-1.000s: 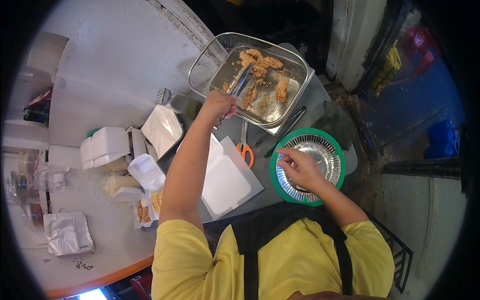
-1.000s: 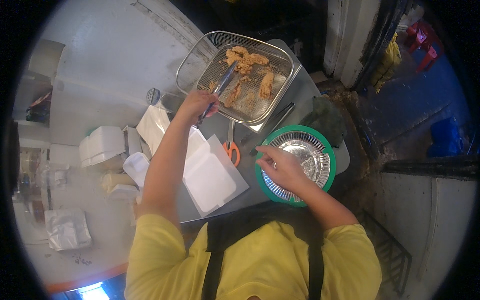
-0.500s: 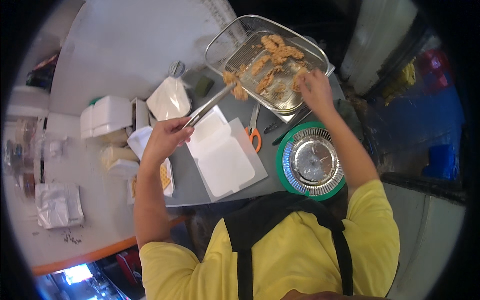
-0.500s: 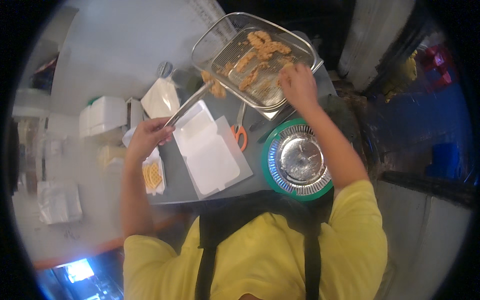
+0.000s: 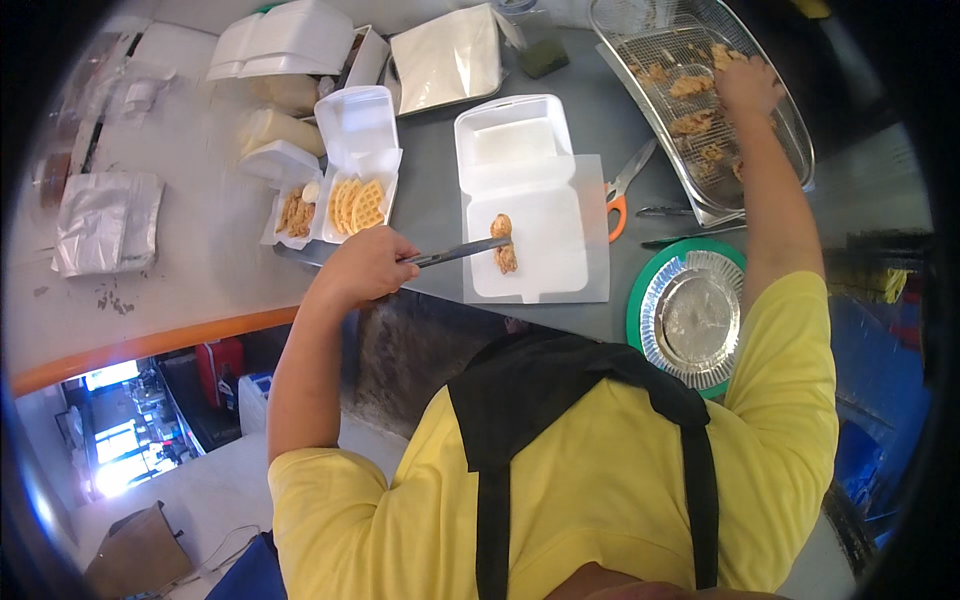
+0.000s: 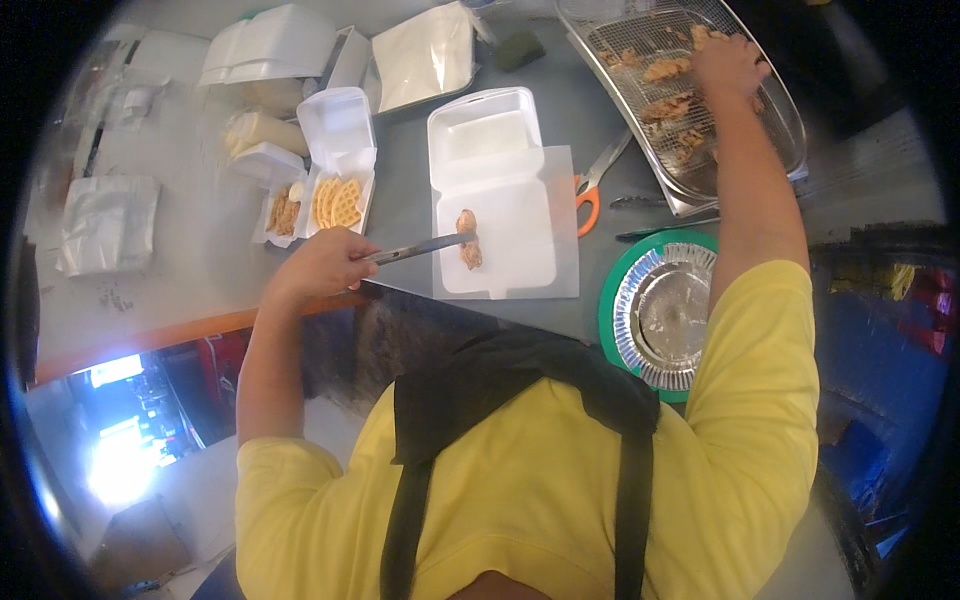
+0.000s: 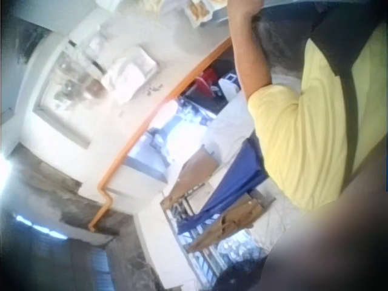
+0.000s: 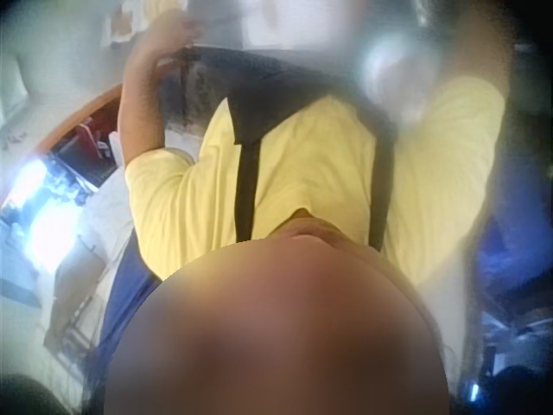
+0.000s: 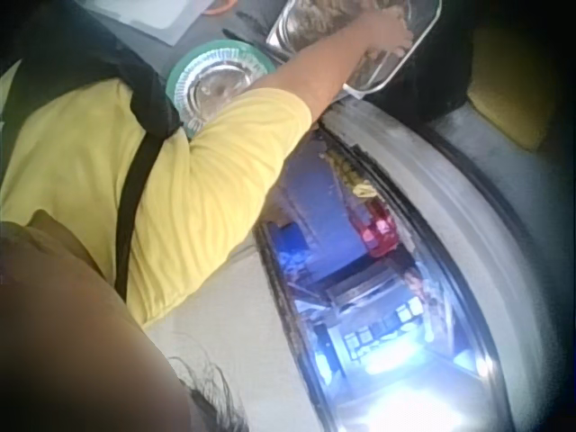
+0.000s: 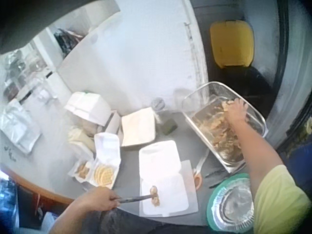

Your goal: The person assembles multiple takeout meals by placing fried chicken and waffles into styrofoam containers, adding sauce cups, and applying seasoning. They also retrieve french fries from a deep fryer and place them into a container. The person uses tongs to handle the food and squeeze bottles to dispense sauce.

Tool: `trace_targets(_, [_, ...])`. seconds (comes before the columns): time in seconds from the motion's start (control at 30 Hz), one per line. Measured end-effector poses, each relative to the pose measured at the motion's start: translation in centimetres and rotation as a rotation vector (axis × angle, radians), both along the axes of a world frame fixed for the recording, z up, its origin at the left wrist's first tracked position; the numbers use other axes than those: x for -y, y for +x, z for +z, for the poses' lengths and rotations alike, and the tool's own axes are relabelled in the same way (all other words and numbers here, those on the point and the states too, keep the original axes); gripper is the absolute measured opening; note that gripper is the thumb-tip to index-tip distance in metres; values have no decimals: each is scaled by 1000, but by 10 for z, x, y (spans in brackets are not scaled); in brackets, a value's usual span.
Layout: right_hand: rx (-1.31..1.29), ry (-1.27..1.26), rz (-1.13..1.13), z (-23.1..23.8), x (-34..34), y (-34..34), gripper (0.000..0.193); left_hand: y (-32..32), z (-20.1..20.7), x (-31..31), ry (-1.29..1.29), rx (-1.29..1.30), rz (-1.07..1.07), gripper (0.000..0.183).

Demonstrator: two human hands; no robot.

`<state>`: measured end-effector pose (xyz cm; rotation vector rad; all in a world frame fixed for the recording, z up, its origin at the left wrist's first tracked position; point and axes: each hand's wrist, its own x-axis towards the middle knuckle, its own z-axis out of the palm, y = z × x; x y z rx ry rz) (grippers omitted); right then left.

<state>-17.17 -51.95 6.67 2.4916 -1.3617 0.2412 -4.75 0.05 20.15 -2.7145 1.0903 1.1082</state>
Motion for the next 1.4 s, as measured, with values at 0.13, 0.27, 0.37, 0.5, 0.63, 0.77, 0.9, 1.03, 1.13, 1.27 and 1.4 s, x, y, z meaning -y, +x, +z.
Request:
trace_targets(0.13, [204, 137, -128, 31, -5, -1, 58, 7, -6, -8, 41, -26, 37, 25])
trace_targets(0.27, [570, 139, -7, 81, -31, -24, 61, 17, -7, -15, 65, -87, 69, 27])
trace_targets(0.37, [855, 882, 369, 86, -100, -45, 44, 28, -14, -24, 41, -107, 45, 27])
trace_targets(0.5, [547, 1071, 463, 14, -248, -31, 36, 39, -28, -52, -48, -194, 134, 24])
trace_targets(0.63, [471, 1162, 398, -58, -337, -14, 39, 54, -48, -61, -23, -281, 84, 27])
trace_targets(0.77, [400, 1113, 280, -82, -370, -5, 36, 61, -54, -61, -14, -239, -61, 24])
trace_targets(0.9, [310, 1016, 299, -97, -375, -6, 30, 63, -58, -50, 6, -167, -238, 26])
trace_targets(1.03, [268, 974, 232, -79, -386, -8, 27, 64, -53, -56, -31, 75, -388, 26])
trace_targets(1.13, [235, 1006, 125, -72, -392, -9, 26, 60, -26, -60, -34, 158, -384, 25])
trace_targets(1.27, [243, 1064, 224, -100, -382, -18, 30, 49, -23, -56, -101, 185, -412, 22])
trace_targets(1.4, [13, 1060, 391, -83, -368, -8, 36, 42, -22, -45, -121, 236, -430, 21])
